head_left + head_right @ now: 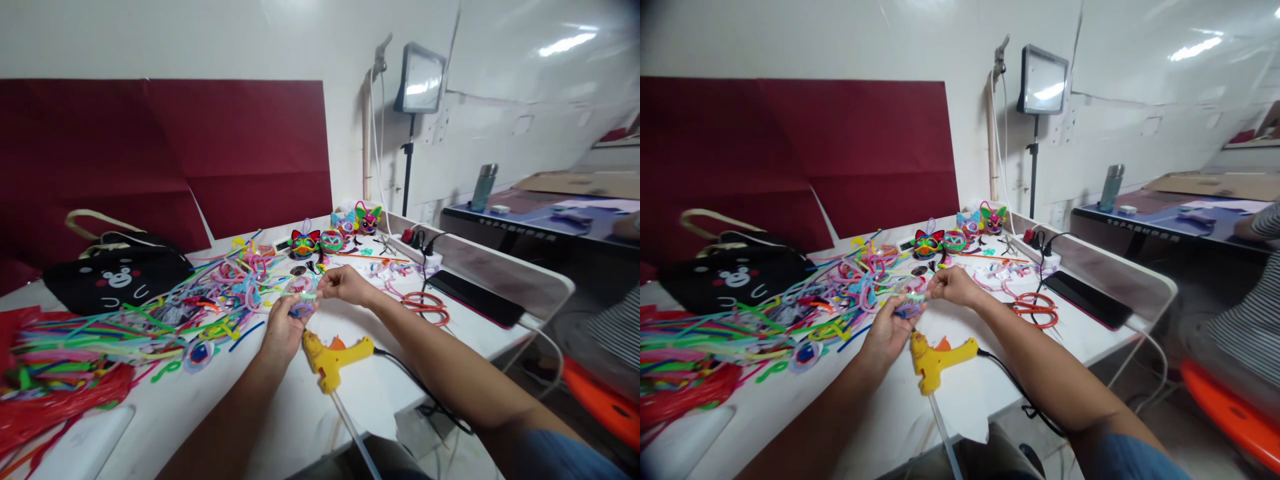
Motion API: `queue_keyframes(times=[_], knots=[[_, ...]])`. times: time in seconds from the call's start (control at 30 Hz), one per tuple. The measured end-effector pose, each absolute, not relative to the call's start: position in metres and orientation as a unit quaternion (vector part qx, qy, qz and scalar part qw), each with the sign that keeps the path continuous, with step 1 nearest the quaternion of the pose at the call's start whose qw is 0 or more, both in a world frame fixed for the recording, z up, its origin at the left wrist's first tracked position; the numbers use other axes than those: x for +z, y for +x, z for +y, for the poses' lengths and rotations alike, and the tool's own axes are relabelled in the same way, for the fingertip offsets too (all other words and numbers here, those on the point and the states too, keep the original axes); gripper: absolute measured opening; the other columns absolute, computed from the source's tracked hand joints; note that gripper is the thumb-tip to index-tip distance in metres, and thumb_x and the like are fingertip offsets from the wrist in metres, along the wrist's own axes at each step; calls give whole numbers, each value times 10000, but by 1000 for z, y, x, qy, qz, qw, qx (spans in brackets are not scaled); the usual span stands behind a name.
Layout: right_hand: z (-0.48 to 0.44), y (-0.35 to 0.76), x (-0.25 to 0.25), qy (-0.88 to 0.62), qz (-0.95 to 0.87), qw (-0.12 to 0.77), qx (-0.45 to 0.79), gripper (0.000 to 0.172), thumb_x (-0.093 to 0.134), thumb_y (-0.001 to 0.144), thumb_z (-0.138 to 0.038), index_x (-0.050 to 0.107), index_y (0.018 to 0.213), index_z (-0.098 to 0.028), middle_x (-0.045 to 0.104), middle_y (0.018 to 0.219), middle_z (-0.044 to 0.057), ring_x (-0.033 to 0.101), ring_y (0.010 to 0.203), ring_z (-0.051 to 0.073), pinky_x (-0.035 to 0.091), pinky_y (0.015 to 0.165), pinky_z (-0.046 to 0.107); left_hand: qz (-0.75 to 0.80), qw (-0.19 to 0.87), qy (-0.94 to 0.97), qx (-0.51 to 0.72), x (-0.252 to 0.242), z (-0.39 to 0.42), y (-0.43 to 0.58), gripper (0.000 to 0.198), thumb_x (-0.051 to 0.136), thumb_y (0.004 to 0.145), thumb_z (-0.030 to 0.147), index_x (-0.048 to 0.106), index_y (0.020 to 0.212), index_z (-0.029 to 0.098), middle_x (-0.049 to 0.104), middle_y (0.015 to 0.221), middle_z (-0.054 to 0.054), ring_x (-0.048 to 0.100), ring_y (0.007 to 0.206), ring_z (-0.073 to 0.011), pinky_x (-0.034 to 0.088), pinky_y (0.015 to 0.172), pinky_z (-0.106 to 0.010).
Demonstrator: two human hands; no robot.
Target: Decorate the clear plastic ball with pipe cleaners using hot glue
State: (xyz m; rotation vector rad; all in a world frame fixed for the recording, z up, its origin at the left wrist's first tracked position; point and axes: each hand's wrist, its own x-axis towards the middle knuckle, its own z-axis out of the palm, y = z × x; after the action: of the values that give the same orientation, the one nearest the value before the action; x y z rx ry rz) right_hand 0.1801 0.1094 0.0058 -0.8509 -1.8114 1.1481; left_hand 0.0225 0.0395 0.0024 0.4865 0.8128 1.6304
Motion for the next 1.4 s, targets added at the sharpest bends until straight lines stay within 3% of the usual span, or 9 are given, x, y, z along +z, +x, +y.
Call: queue_keyframes(times=[0.33, 0.53, 1.1, 1.4], knots=[[103, 184, 13, -357, -774, 416, 317, 162, 782, 671, -272, 671, 701, -159, 549, 581, -44, 445, 559, 86, 324, 558, 203, 363, 584, 218, 692, 4, 40, 23, 135, 632, 670, 46, 550, 664, 153, 663, 847, -38, 657, 764, -166, 603, 715, -359], [98, 185, 19, -327, -829, 397, 217, 98, 758, 737, -224, 686, 732, -158, 634, 671, -3, 539, 631, 118, 367, 619, 210, 368, 584, 220, 689, 2, 41, 22, 160, 630, 675, 43, 526, 634, 157, 662, 879, -45, 661, 799, -176, 607, 706, -357], [100, 189, 18, -290, -858, 385, 178, 3, 675, 819, -175, 673, 817, -174, 662, 738, 22, 590, 665, 140, 401, 651, 216, 365, 600, 227, 674, 2, 41, 19, 143, 650, 660, 48, 558, 681, 156, 670, 854, -33, 660, 761, -161, 607, 721, -360], [103, 194, 17, -272, -865, 388, 165, 176, 695, 828, -223, 669, 995, -176, 669, 768, 27, 593, 680, 141, 409, 653, 219, 361, 612, 262, 653, -1, 43, 13, 131, 669, 658, 77, 569, 695, 153, 670, 807, -34, 651, 751, -168, 601, 676, -344]])
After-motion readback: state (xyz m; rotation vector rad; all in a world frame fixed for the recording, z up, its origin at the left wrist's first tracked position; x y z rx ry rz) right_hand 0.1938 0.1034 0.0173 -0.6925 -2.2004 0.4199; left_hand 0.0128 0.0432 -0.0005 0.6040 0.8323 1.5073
